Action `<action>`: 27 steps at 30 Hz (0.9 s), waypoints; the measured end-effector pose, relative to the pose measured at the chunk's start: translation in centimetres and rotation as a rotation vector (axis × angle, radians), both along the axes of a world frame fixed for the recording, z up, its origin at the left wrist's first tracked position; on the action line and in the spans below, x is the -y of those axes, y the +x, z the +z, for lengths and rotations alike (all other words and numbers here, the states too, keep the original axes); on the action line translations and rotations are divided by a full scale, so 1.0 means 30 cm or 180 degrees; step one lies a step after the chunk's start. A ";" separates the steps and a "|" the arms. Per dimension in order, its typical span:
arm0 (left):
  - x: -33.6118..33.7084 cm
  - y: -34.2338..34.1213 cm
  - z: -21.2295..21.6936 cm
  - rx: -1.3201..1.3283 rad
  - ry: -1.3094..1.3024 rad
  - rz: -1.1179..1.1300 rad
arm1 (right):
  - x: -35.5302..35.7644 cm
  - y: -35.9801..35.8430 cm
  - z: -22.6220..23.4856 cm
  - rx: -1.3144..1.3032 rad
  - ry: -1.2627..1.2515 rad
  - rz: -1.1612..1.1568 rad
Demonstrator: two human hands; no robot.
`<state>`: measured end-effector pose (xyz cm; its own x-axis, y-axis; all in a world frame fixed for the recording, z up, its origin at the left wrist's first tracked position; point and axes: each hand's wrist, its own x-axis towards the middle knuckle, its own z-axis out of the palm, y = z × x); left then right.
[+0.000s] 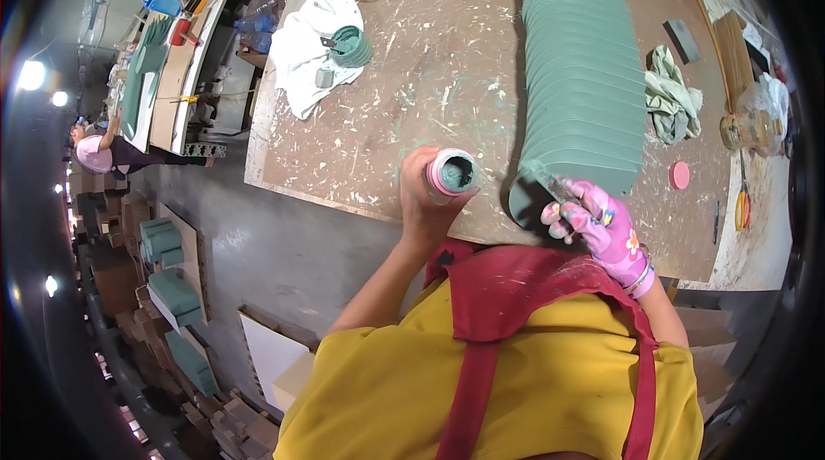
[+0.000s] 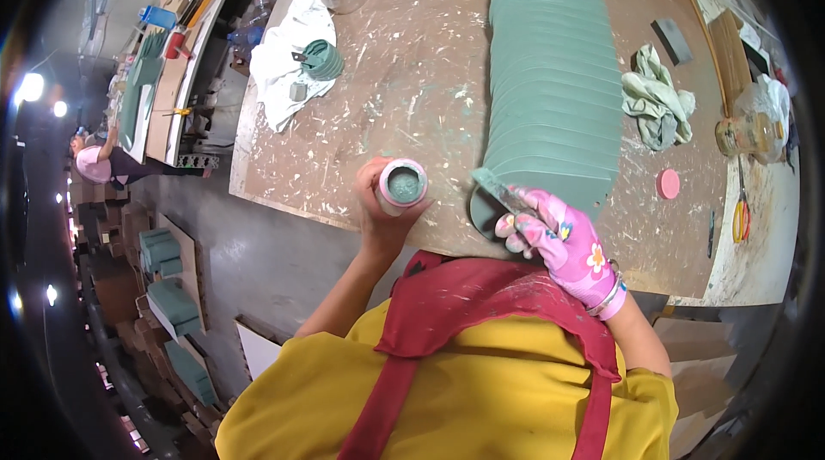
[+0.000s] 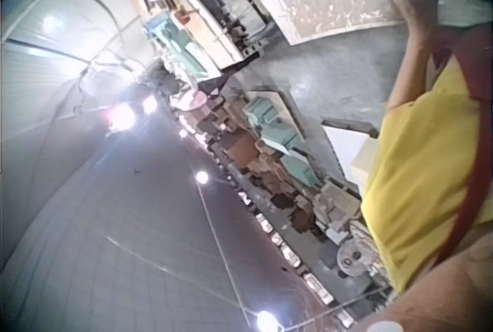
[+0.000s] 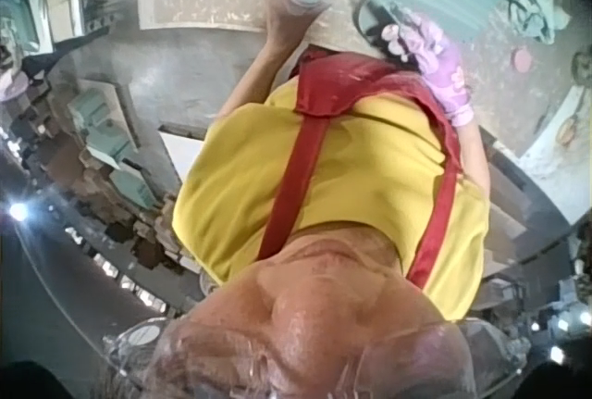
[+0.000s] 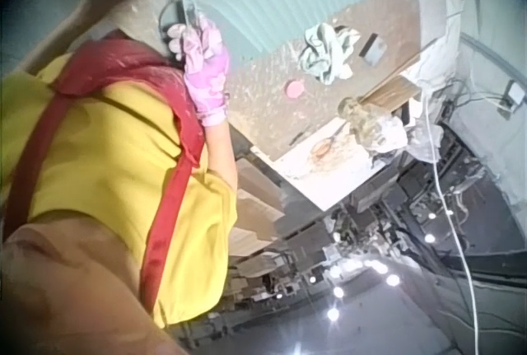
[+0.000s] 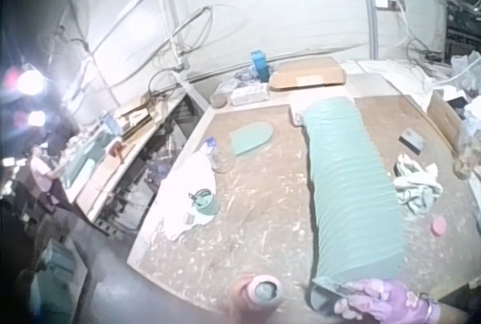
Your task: The person applies green paint to the edges of a stack of curved boards using a small applicator and then wipes the surfaces with a cloth.
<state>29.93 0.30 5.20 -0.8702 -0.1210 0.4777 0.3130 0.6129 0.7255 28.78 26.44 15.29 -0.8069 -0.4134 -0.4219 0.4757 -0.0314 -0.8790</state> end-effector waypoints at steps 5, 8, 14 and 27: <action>0.024 -0.015 -0.056 0.0497 0.0200 -0.0223 | 0.022 0.008 0.005 0.0182 0.0243 -0.0003; 0.002 -0.041 -0.049 0.0614 0.0694 -0.0282 | 0.032 -0.010 0.018 0.0075 0.0161 -0.0122; -0.016 -0.091 -0.003 0.1247 0.1426 -0.0569 | -0.096 0.008 0.104 0.0001 0.0487 -0.0833; -0.169 -0.230 0.168 0.0817 0.1311 -0.0687 | -0.913 0.125 -0.158 -0.0613 0.0218 -0.3352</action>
